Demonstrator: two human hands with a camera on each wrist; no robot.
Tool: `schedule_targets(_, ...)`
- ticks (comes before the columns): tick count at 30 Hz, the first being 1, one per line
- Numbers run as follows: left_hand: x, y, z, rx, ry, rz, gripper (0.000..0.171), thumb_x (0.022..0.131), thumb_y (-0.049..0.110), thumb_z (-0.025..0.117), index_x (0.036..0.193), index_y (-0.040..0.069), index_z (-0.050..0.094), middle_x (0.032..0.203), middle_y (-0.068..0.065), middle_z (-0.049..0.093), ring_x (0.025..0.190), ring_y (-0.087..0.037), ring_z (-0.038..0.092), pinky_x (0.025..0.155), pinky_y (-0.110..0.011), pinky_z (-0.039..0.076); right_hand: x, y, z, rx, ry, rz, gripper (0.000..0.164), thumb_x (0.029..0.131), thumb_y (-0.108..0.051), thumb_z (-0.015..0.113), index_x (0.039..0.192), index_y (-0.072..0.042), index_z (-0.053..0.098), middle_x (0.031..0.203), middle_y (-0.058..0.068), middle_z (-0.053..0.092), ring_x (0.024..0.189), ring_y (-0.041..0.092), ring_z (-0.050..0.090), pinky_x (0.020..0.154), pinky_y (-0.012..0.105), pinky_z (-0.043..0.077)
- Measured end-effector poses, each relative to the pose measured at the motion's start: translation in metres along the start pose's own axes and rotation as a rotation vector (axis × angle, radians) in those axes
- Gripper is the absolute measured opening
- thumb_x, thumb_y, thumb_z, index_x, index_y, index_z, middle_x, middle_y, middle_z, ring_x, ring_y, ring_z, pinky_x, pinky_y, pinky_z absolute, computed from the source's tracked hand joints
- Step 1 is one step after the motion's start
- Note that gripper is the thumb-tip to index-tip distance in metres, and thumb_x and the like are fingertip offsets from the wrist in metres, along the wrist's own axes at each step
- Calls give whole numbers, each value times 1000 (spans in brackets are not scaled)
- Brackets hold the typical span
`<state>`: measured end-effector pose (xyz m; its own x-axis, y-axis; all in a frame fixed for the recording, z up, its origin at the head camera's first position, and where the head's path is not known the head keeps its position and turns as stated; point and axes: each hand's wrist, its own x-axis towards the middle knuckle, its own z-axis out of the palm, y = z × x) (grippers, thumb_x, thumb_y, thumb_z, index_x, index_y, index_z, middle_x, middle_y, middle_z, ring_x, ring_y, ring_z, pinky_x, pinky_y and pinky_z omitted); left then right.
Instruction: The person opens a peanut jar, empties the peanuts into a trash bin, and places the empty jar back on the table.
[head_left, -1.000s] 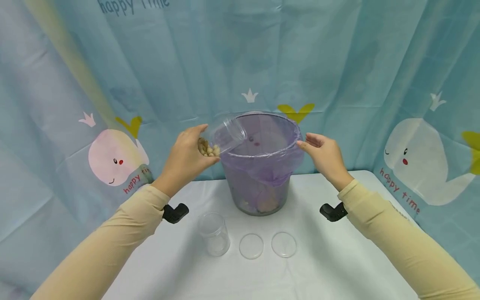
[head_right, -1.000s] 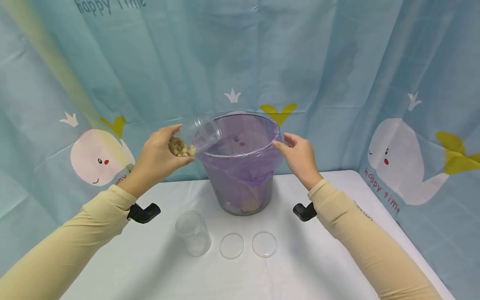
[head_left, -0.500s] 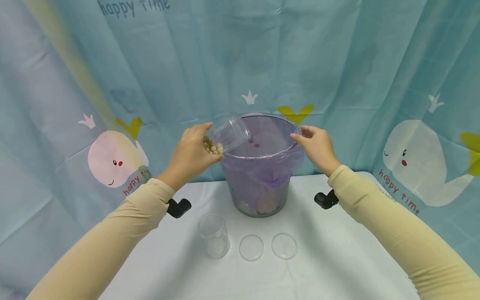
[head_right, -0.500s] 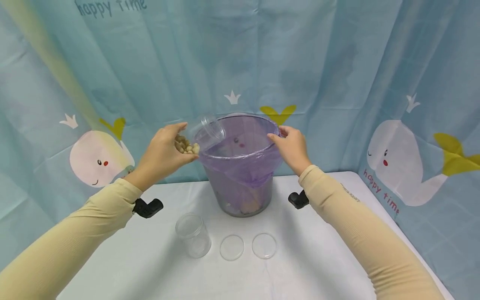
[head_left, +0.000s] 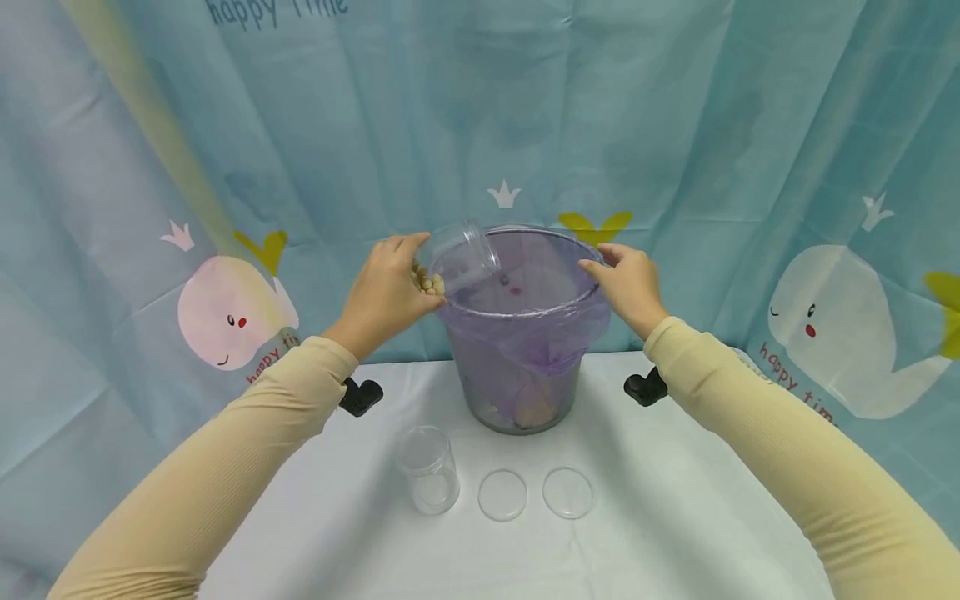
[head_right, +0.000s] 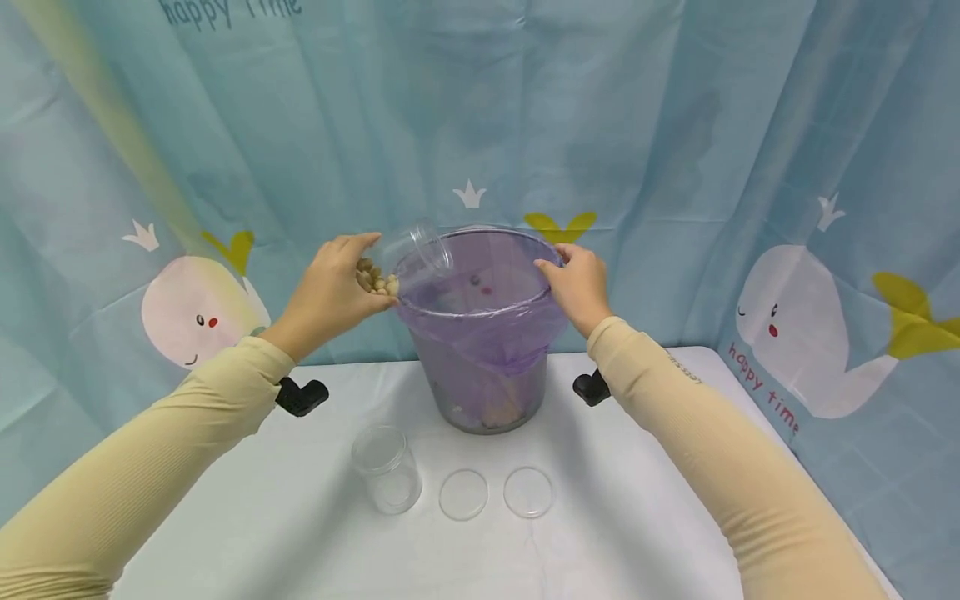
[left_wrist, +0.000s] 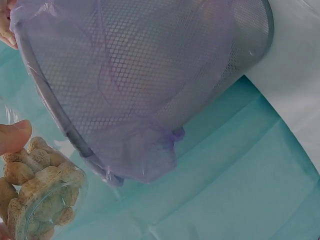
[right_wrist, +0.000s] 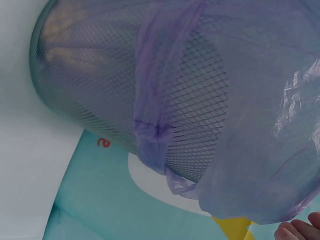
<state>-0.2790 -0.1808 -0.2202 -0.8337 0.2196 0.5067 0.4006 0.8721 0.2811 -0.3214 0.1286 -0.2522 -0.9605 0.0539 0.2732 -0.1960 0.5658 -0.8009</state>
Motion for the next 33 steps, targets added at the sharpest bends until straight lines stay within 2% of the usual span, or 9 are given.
schedule_targets(4,5,0,1,-12,22,-2,67,80,12,67,144,1,47,130,-21,57,122,-39,49,101,-49,48,6,-2,2,9,27,6,58,99,-30,61,146,0,47,148,22,50,141,34,44,116,48,41)
schedule_targets(8,12,0,3,-23,18,-28,67,81,13,65,144,2,47,128,-20,57,118,-37,49,97,-48,48,11,-3,4,8,47,8,56,99,-29,61,145,0,47,148,22,50,141,35,45,117,48,41)
schedule_targets(13,18,1,6,-3,2,-30,68,80,13,63,145,3,46,129,-19,57,111,-35,50,91,-46,48,16,1,6,0,66,6,54,99,-26,61,144,1,48,146,22,52,139,35,47,116,47,42)
schedule_targets(27,28,6,14,45,12,44,67,79,12,66,142,2,49,131,-21,58,116,-39,53,98,-48,50,27,3,9,57,47,113,53,99,-24,62,145,0,48,150,17,49,140,33,47,113,44,46)
schedule_targets(33,30,8,19,47,14,71,69,77,10,71,142,2,49,133,-22,58,116,-39,54,101,-47,48,27,7,11,127,50,145,51,100,-22,60,144,1,49,147,18,52,137,32,49,112,43,47)
